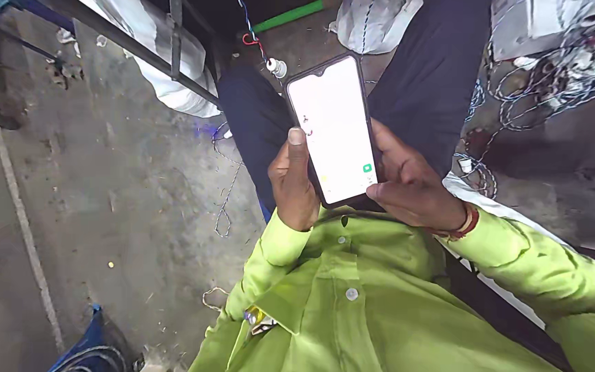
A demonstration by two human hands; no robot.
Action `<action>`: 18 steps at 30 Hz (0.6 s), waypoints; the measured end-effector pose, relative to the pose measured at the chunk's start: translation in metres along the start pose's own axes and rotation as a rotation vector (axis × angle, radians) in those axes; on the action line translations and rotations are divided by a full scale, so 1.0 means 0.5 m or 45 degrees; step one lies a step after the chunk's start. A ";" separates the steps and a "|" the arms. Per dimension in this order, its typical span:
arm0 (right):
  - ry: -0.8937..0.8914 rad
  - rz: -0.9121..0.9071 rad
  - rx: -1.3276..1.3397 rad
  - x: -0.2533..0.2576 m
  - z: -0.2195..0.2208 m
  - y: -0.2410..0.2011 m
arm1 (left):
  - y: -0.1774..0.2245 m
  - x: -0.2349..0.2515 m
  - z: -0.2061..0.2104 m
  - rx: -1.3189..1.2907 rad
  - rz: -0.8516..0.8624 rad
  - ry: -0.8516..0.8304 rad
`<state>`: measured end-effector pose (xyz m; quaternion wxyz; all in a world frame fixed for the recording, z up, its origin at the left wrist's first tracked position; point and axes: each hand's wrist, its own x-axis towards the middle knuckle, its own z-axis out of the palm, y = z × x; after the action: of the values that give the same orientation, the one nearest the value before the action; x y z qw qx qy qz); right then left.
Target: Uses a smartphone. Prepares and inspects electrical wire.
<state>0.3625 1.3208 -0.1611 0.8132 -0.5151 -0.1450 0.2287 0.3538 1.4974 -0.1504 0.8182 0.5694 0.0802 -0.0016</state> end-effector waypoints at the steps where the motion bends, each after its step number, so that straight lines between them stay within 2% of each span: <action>1: 0.012 0.008 0.004 0.004 0.002 -0.002 | 0.000 0.004 -0.002 -0.005 0.011 0.006; 9: -0.049 0.023 0.095 0.013 0.000 -0.003 | -0.023 0.028 -0.005 -0.095 0.176 0.084; 18: -0.048 0.026 0.146 0.000 -0.001 0.004 | -0.029 0.020 -0.001 -0.118 0.191 0.080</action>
<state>0.3625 1.3212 -0.1631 0.8362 -0.4647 -0.1416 0.2547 0.3623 1.4935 -0.1651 0.8386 0.5350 0.0631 0.0812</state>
